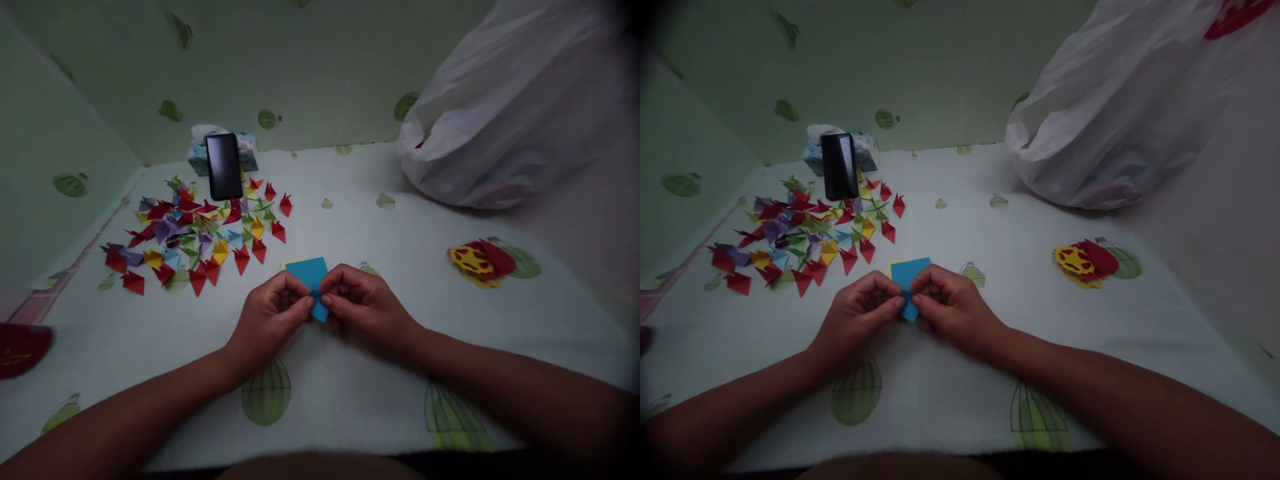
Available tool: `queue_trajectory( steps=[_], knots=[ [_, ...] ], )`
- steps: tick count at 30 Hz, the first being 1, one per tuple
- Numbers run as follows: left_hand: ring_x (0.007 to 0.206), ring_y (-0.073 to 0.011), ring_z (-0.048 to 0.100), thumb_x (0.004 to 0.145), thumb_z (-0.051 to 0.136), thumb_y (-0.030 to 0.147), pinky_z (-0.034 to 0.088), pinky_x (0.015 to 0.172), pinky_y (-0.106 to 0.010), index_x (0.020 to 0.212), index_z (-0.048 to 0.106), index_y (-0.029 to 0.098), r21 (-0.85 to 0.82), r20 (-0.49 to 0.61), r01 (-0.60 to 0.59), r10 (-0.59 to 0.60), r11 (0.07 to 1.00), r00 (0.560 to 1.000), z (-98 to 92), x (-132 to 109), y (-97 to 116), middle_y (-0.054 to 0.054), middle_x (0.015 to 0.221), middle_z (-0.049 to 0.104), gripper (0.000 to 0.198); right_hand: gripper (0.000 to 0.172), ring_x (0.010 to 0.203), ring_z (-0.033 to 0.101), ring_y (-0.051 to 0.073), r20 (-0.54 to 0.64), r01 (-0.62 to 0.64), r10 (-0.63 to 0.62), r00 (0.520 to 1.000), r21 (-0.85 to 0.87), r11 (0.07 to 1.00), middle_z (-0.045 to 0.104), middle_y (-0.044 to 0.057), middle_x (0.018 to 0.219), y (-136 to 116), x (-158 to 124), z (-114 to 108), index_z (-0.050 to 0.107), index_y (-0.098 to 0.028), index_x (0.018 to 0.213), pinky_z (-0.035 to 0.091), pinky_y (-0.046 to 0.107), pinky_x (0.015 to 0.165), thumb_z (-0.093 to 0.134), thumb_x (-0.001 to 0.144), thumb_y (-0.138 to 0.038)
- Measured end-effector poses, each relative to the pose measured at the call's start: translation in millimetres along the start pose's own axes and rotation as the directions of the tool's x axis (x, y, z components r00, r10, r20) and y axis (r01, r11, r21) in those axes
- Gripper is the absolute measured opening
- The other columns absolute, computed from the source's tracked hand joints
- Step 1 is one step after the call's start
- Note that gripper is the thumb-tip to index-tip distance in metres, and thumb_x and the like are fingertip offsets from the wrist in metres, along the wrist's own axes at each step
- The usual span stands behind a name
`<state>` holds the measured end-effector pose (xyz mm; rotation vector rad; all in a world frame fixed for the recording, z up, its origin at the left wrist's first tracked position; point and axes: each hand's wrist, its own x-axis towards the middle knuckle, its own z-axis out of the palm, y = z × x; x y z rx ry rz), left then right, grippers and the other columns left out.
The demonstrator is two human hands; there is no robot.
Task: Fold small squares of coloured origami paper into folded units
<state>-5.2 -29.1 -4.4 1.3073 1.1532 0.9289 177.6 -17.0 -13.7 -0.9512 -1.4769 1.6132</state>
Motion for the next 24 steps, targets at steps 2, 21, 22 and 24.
queue_trajectory(
  steps=[2, 21, 22, 24],
  knots=[
    [0.063, -0.0094, 0.059, 0.078, 0.070, 0.024, 0.050, 0.060, -0.021, 0.083, 0.062, 0.015, -0.063, 0.007, 0.034, -0.033, 0.997, 0.999, 0.2, 0.0, 0.0, 0.001, 0.070, 0.063, 0.013, 0.006, 0.044, 0.051, 0.008, -0.003, -0.002, 0.002, 1.000, 0.007, 1.000, 0.055, -0.006, 0.056, -1.6, 0.2, 0.7, 0.056, -0.017, 0.084, 0.039, 0.020, 0.044, 0.061, 0.085, -0.021],
    [0.062, -0.0066, 0.064, 0.075, 0.070, 0.013, 0.054, 0.060, -0.015, 0.078, 0.069, 0.016, -0.315, 0.015, 0.092, -0.092, 0.945, 0.996, -0.8, -1.9, -0.1, 0.003, 0.069, 0.068, 0.004, 0.005, 0.044, 0.059, 0.008, 0.001, -0.043, 0.045, 0.999, 0.242, 0.969, 0.061, -0.005, 0.055, -1.2, -1.3, -0.6, 0.061, -0.016, 0.077, 0.048, 0.018, 0.046, 0.064, 0.077, -0.013],
    [0.062, -0.0068, 0.064, 0.076, 0.070, 0.014, 0.055, 0.061, -0.015, 0.078, 0.069, 0.016, -0.313, 0.019, 0.093, -0.091, 0.945, 0.996, -0.8, -1.8, 0.2, 0.003, 0.069, 0.068, 0.003, 0.005, 0.044, 0.059, 0.008, 0.001, -0.045, 0.046, 0.999, 0.254, 0.966, 0.062, -0.005, 0.055, -0.6, -1.4, -0.7, 0.061, -0.016, 0.077, 0.048, 0.018, 0.046, 0.064, 0.077, -0.012],
    [0.062, -0.0070, 0.064, 0.077, 0.070, 0.014, 0.055, 0.061, -0.015, 0.079, 0.070, 0.016, -0.305, 0.026, 0.090, -0.086, 0.948, 0.996, -0.8, -1.9, 0.6, 0.003, 0.070, 0.068, 0.003, 0.005, 0.044, 0.060, 0.008, 0.002, -0.046, 0.047, 0.999, 0.279, 0.959, 0.062, -0.005, 0.056, 0.7, -1.3, -1.0, 0.061, -0.016, 0.078, 0.048, 0.018, 0.045, 0.063, 0.077, -0.011]
  ],
)
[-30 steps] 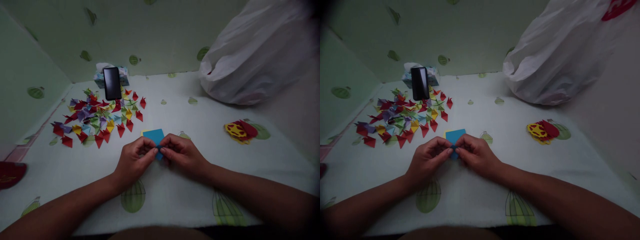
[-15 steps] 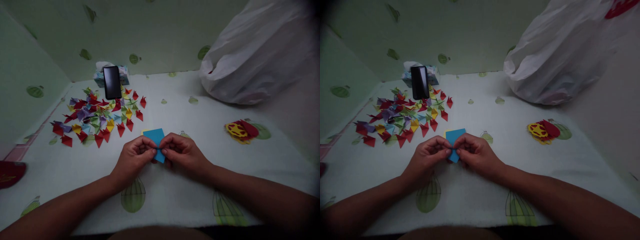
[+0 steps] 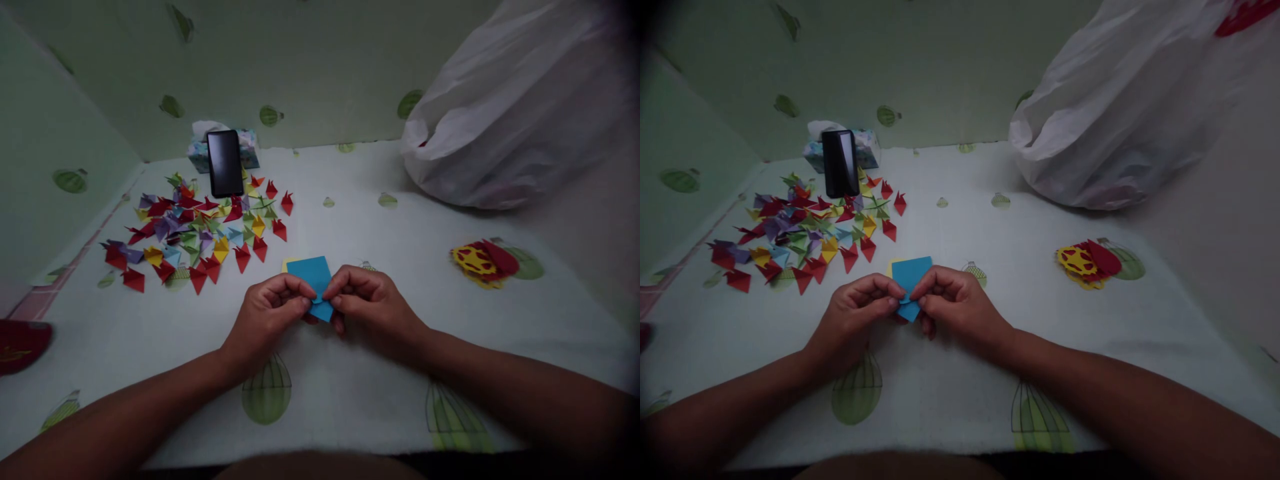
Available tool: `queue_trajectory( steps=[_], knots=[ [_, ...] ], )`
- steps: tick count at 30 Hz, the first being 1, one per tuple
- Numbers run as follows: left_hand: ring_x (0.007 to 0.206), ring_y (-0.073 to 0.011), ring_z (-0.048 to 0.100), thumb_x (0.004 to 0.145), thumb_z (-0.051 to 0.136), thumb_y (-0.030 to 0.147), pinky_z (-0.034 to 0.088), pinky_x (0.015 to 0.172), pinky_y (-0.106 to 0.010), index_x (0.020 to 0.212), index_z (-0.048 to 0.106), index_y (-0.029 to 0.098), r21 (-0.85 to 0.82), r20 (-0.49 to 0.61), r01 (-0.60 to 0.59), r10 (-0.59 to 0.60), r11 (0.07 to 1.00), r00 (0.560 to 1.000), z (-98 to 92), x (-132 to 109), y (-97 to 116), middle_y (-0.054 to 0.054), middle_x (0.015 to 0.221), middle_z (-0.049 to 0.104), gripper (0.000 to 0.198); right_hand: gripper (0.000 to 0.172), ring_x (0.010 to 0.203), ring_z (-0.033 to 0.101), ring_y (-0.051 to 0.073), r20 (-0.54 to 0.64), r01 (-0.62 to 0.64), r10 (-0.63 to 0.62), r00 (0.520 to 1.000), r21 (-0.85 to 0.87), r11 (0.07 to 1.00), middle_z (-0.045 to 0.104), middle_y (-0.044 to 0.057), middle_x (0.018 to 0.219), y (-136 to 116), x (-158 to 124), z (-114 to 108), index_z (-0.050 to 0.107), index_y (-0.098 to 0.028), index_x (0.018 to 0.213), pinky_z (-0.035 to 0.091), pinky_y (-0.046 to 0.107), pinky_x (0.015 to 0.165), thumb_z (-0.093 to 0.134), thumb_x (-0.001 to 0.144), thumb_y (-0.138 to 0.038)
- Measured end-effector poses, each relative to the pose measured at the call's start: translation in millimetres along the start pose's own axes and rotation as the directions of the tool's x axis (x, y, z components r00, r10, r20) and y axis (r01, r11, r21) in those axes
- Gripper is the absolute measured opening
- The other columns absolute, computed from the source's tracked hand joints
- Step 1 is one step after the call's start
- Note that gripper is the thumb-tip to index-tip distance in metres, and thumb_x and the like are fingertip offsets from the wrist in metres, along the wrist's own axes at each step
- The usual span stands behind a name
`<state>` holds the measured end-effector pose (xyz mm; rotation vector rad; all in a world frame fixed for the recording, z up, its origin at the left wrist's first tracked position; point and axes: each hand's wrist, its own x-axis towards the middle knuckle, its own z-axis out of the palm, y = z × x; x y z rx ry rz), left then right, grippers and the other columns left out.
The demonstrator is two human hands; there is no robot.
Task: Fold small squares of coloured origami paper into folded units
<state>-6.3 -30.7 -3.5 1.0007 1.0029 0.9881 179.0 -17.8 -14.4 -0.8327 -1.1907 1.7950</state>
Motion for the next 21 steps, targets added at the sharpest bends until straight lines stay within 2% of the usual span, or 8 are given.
queue_trajectory(
  steps=[7, 12, 16, 21],
  knots=[
    [0.066, -0.0077, 0.066, 0.081, 0.069, 0.018, 0.057, 0.064, -0.016, 0.083, 0.070, 0.016, 0.058, 0.030, -0.068, 0.066, 0.996, 0.997, 0.7, -2.1, 0.9, 0.002, 0.074, 0.069, 0.003, 0.006, 0.044, 0.060, 0.007, 0.005, 0.013, -0.013, 1.000, 0.001, 1.000, 0.062, -0.005, 0.055, -1.1, 0.1, -0.4, 0.061, -0.016, 0.078, 0.047, 0.017, 0.045, 0.061, 0.077, -0.010],
    [0.067, -0.0078, 0.067, 0.077, 0.075, 0.017, 0.056, 0.064, -0.015, 0.089, 0.068, 0.016, 0.131, 0.014, -0.141, 0.141, 0.981, 0.990, 2.4, -2.6, 0.8, 0.001, 0.074, 0.070, 0.014, 0.005, 0.045, 0.059, 0.007, -0.009, 0.054, -0.055, 0.998, -0.065, 0.996, 0.062, -0.005, 0.058, -3.4, -1.4, 1.0, 0.059, -0.016, 0.078, 0.047, 0.018, 0.046, 0.060, 0.079, -0.011],
    [0.068, -0.0092, 0.069, 0.077, 0.074, 0.017, 0.058, 0.065, -0.017, 0.093, 0.069, 0.016, 0.143, 0.001, -0.130, 0.132, 0.981, 0.991, 3.4, -1.4, -0.1, 0.000, 0.077, 0.072, 0.017, 0.003, 0.051, 0.060, 0.008, 0.007, 0.131, -0.131, 0.991, -0.146, 0.981, 0.061, -0.003, 0.064, -2.4, -1.9, 0.2, 0.059, -0.016, 0.081, 0.049, 0.020, 0.050, 0.059, 0.083, -0.013],
    [0.062, -0.0087, 0.068, 0.078, 0.074, 0.018, 0.057, 0.061, -0.017, 0.088, 0.069, 0.016, 0.178, -0.023, -0.117, 0.123, 0.977, 0.992, 2.9, 0.1, 0.3, 0.002, 0.070, 0.071, 0.012, 0.003, 0.056, 0.061, 0.010, 0.056, 0.198, -0.190, 0.980, -0.220, 0.955, 0.060, -0.002, 0.064, -0.3, -3.5, -2.3, 0.060, -0.016, 0.087, 0.049, 0.023, 0.055, 0.057, 0.088, -0.015]
  ],
)
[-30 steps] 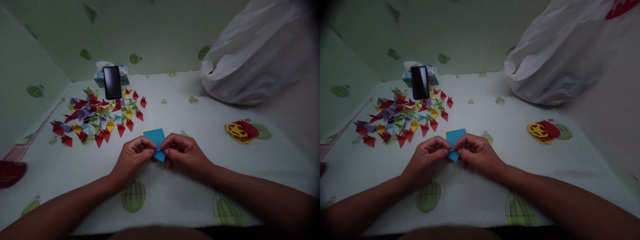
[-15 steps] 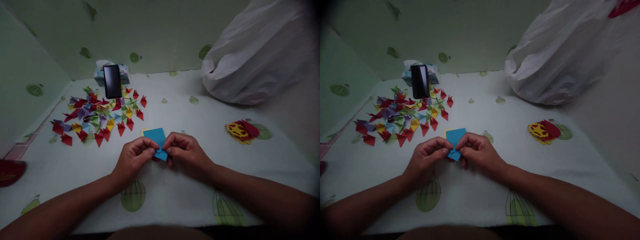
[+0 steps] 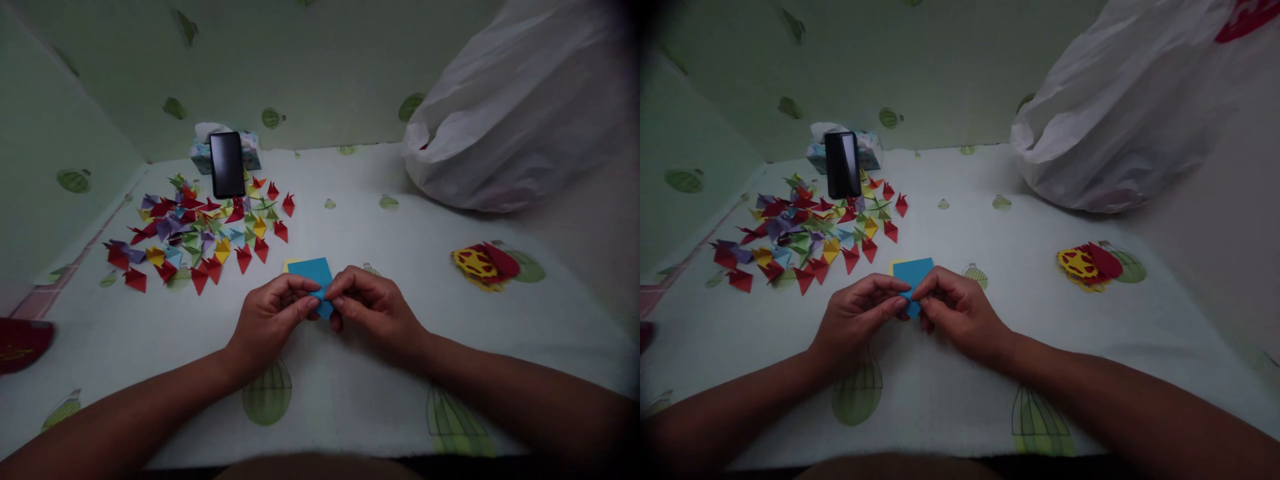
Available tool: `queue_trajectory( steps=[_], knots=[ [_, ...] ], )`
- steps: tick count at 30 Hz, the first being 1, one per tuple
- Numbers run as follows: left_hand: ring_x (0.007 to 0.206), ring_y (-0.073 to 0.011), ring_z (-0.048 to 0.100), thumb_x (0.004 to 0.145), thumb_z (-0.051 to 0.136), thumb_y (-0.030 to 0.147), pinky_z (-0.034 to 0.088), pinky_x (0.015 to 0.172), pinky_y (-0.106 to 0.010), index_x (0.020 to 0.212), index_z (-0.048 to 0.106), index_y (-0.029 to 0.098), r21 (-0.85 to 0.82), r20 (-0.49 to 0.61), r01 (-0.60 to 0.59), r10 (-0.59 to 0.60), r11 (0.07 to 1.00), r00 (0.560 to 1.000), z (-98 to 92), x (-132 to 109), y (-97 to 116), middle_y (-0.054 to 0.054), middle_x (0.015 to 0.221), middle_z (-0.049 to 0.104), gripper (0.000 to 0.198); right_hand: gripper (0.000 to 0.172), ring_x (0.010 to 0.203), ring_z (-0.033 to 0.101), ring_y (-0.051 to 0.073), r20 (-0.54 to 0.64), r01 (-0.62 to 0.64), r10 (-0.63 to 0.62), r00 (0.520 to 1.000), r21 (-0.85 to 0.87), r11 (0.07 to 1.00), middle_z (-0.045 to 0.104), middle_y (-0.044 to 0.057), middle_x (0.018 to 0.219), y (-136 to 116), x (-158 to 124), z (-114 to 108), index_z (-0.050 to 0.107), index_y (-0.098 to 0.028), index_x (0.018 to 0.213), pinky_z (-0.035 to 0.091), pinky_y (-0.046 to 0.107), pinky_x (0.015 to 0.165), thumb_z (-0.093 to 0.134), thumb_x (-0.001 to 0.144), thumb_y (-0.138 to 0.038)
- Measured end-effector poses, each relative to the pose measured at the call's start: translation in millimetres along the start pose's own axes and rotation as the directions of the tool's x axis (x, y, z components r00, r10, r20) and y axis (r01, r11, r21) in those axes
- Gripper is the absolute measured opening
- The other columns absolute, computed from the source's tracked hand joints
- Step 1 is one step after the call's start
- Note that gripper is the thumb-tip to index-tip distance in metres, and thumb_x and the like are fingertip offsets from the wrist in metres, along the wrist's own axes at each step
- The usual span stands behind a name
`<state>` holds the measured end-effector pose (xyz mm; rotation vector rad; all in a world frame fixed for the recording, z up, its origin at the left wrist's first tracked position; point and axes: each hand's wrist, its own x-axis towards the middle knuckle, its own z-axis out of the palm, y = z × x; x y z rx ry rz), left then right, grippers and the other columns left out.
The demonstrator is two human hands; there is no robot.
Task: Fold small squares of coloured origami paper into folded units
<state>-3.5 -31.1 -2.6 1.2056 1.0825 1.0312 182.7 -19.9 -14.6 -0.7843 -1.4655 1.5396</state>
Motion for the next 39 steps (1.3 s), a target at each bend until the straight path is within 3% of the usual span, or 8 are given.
queue_trajectory(
  steps=[13, 17, 21, 39],
  knots=[
    [0.061, -0.0098, 0.066, 0.079, 0.071, 0.019, 0.055, 0.060, -0.019, 0.084, 0.068, 0.016, 0.083, -0.018, -0.018, 0.020, 0.996, 1.000, -0.5, 0.0, 1.4, 0.001, 0.069, 0.069, 0.006, 0.002, 0.057, 0.058, 0.011, 0.045, 0.035, -0.031, 0.999, -0.105, 0.994, 0.057, -0.002, 0.066, -1.9, -0.3, 0.0, 0.057, -0.017, 0.087, 0.046, 0.025, 0.055, 0.055, 0.089, -0.016],
    [0.063, -0.0097, 0.066, 0.081, 0.070, 0.018, 0.054, 0.061, -0.019, 0.084, 0.069, 0.016, 0.198, -0.023, -0.094, 0.100, 0.976, 0.995, -1.3, -1.5, 0.8, 0.001, 0.070, 0.070, 0.004, 0.013, 0.059, 0.057, 0.010, 0.023, 0.007, -0.006, 1.000, -0.078, 0.997, 0.061, -0.001, 0.074, -3.5, 1.4, 1.7, 0.054, -0.018, 0.094, 0.046, 0.024, 0.054, 0.063, 0.086, -0.022],
    [0.064, -0.0108, 0.066, 0.082, 0.069, 0.020, 0.053, 0.062, -0.020, 0.086, 0.070, 0.016, 0.286, -0.003, -0.149, 0.156, 0.947, 0.988, -1.2, -2.9, -0.1, 0.000, 0.072, 0.071, 0.005, 0.010, 0.052, 0.051, 0.009, 0.001, -0.017, 0.018, 1.000, -0.213, 0.977, 0.058, -0.002, 0.065, -1.4, 2.2, 2.3, 0.059, -0.017, 0.084, 0.040, 0.021, 0.047, 0.063, 0.087, -0.025],
    [0.060, -0.0098, 0.065, 0.087, 0.064, 0.023, 0.052, 0.059, -0.019, 0.081, 0.067, 0.016, 0.336, 0.042, -0.128, 0.121, 0.933, 0.992, -3.6, 0.4, 0.7, 0.000, 0.068, 0.068, 0.010, 0.018, 0.046, 0.050, 0.008, -0.005, 0.046, -0.053, 0.999, -0.403, 0.914, 0.056, -0.003, 0.055, -2.6, 1.0, 1.1, 0.059, -0.016, 0.077, 0.038, 0.020, 0.045, 0.057, 0.092, -0.025]
  ],
)
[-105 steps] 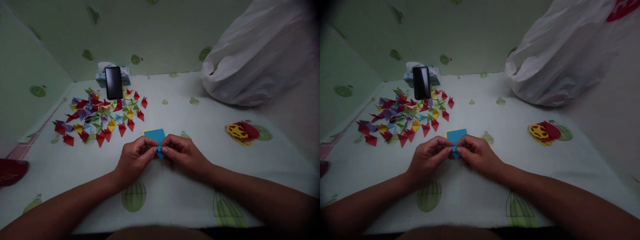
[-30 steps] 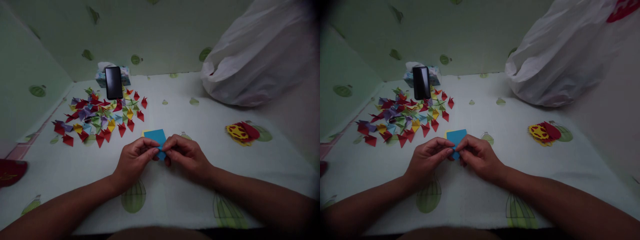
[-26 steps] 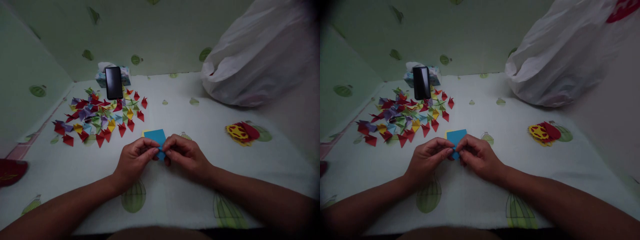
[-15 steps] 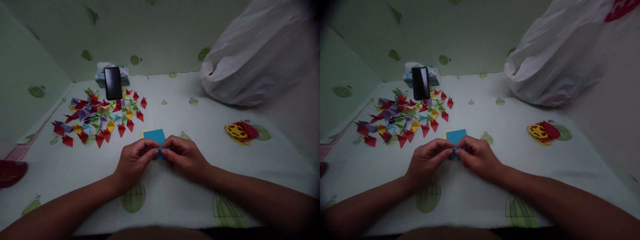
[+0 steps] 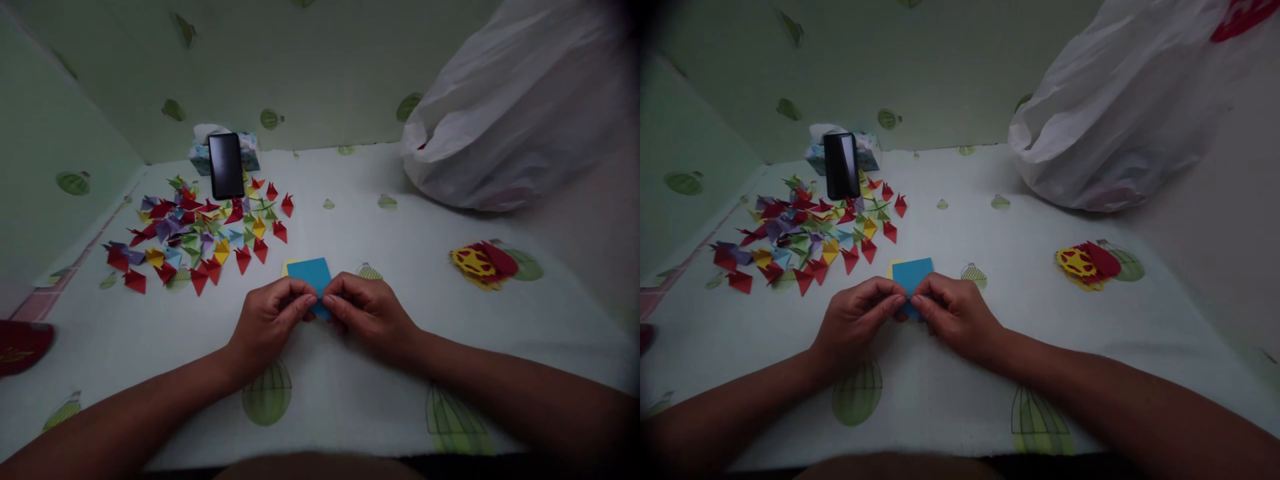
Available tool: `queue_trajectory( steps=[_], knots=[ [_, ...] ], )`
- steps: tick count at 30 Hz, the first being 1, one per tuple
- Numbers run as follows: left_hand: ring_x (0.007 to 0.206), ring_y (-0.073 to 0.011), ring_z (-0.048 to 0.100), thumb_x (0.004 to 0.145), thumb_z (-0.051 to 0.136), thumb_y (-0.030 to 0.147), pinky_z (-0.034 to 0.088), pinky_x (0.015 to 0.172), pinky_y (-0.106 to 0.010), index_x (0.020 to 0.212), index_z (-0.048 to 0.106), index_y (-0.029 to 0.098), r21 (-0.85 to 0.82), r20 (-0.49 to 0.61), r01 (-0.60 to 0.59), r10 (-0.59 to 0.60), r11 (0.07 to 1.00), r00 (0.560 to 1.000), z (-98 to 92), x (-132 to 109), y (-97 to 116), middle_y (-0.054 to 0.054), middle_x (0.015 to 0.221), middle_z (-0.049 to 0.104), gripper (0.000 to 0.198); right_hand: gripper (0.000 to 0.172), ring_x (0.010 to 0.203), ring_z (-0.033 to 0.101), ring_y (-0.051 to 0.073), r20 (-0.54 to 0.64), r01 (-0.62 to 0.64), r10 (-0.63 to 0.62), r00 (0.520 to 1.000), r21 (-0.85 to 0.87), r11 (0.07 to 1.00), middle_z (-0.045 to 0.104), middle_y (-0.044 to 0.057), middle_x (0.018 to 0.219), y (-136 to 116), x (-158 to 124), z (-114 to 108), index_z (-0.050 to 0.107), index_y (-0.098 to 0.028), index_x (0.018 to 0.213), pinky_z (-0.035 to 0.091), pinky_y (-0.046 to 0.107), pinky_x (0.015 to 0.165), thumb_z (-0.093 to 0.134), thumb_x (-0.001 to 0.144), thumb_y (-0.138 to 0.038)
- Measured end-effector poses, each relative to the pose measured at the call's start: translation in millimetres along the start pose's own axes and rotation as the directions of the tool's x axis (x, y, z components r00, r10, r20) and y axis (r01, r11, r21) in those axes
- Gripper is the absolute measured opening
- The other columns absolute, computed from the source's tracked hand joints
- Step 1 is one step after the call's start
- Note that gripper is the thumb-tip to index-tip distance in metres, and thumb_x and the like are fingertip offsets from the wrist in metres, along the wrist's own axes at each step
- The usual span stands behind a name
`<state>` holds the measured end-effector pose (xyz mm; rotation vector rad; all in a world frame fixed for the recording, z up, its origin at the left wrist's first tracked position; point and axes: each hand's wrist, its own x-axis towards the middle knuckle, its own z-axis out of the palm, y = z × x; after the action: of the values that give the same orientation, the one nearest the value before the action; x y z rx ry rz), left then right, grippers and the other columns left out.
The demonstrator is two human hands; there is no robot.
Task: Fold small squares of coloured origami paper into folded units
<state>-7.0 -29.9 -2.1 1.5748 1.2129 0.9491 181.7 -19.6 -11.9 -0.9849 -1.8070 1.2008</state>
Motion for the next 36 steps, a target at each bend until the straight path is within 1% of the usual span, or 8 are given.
queue_trajectory(
  steps=[6, 12, 16, 21, 24, 28, 31, 36],
  knots=[
    [0.066, -0.0127, 0.066, 0.086, 0.067, 0.024, 0.052, 0.063, -0.022, 0.088, 0.069, 0.016, 0.037, 0.025, -0.049, 0.048, 0.998, 0.999, 0.7, 0.5, -3.4, -0.002, 0.076, 0.071, 0.009, 0.019, 0.046, 0.052, 0.009, -0.017, -0.056, 0.057, 0.998, 0.026, 0.998, 0.057, -0.004, 0.054, 0.1, 0.9, -0.5, 0.059, -0.017, 0.078, 0.040, 0.021, 0.046, 0.056, 0.093, -0.027],
    [0.062, -0.0110, 0.063, 0.089, 0.062, 0.024, 0.049, 0.060, -0.021, 0.084, 0.069, 0.016, 0.118, 0.033, -0.101, 0.098, 0.988, 0.995, -1.3, -0.8, -1.7, -0.001, 0.070, 0.068, 0.011, 0.019, 0.045, 0.053, 0.009, 0.005, -0.089, 0.089, 0.996, 0.077, 0.993, 0.057, -0.003, 0.054, -0.1, 1.3, -0.1, 0.058, -0.017, 0.078, 0.041, 0.021, 0.046, 0.056, 0.092, -0.029],
    [0.060, -0.0106, 0.060, 0.090, 0.060, 0.025, 0.047, 0.058, -0.021, 0.082, 0.066, 0.015, 0.096, 0.037, -0.073, 0.069, 0.993, 0.997, -2.4, -0.4, 0.0, 0.000, 0.068, 0.065, 0.014, 0.023, 0.049, 0.055, 0.010, 0.035, -0.086, 0.083, 0.996, 0.099, 0.991, 0.059, -0.002, 0.056, 0.3, 1.2, -0.9, 0.059, -0.016, 0.080, 0.043, 0.022, 0.050, 0.051, 0.096, -0.030],
    [0.056, -0.0102, 0.054, 0.088, 0.060, 0.027, 0.043, 0.055, -0.022, 0.078, 0.063, 0.015, 0.053, 0.003, -0.013, 0.012, 0.999, 1.000, -1.9, 0.2, 0.5, 0.001, 0.063, 0.059, 0.016, 0.024, 0.054, 0.057, 0.011, 0.021, -0.086, 0.084, 0.996, 0.168, 0.982, 0.060, -0.002, 0.059, -0.1, 1.9, -2.7, 0.060, -0.016, 0.087, 0.045, 0.024, 0.056, 0.047, 0.098, -0.032],
    [0.055, -0.0101, 0.053, 0.087, 0.060, 0.028, 0.042, 0.053, -0.022, 0.078, 0.062, 0.015, 0.010, -0.011, 0.031, -0.030, 0.999, 0.999, -1.0, 0.3, -0.3, 0.002, 0.062, 0.058, 0.016, 0.018, 0.053, 0.057, 0.010, 0.024, -0.101, 0.098, 0.995, 0.234, 0.967, 0.060, -0.002, 0.063, 0.7, 2.5, -2.7, 0.059, -0.016, 0.088, 0.045, 0.023, 0.054, 0.051, 0.095, -0.030],
    [0.056, -0.0100, 0.052, 0.087, 0.061, 0.029, 0.041, 0.053, -0.022, 0.078, 0.062, 0.015, -0.021, -0.016, 0.053, -0.053, 0.998, 0.998, -0.9, 0.4, -1.9, 0.002, 0.064, 0.058, 0.016, 0.010, 0.051, 0.057, 0.010, 0.038, -0.149, 0.144, 0.989, 0.291, 0.945, 0.060, -0.001, 0.068, 3.7, 3.0, -1.4, 0.058, -0.016, 0.090, 0.045, 0.023, 0.049, 0.056, 0.089, -0.026],
    [0.057, -0.0101, 0.052, 0.087, 0.060, 0.029, 0.041, 0.054, -0.022, 0.078, 0.061, 0.015, -0.028, 0.010, 0.053, -0.053, 0.998, 0.999, -1.4, 0.8, -2.6, 0.002, 0.065, 0.057, 0.016, 0.011, 0.050, 0.057, 0.010, 0.035, -0.157, 0.153, 0.988, 0.275, 0.949, 0.059, -0.001, 0.066, 5.1, 3.1, -0.9, 0.058, -0.015, 0.088, 0.044, 0.023, 0.048, 0.057, 0.087, -0.026],
    [0.059, -0.0113, 0.054, 0.087, 0.059, 0.029, 0.043, 0.055, -0.023, 0.077, 0.062, 0.015, 0.033, 0.020, 0.026, -0.026, 0.999, 0.999, -2.5, 1.2, -3.4, 0.000, 0.068, 0.058, 0.017, 0.013, 0.049, 0.056, 0.011, 0.043, -0.179, 0.174, 0.984, 0.244, 0.953, 0.059, 0.000, 0.065, 2.7, 3.1, -0.9, 0.058, -0.015, 0.083, 0.044, 0.024, 0.047, 0.057, 0.087, -0.028]
  ],
)
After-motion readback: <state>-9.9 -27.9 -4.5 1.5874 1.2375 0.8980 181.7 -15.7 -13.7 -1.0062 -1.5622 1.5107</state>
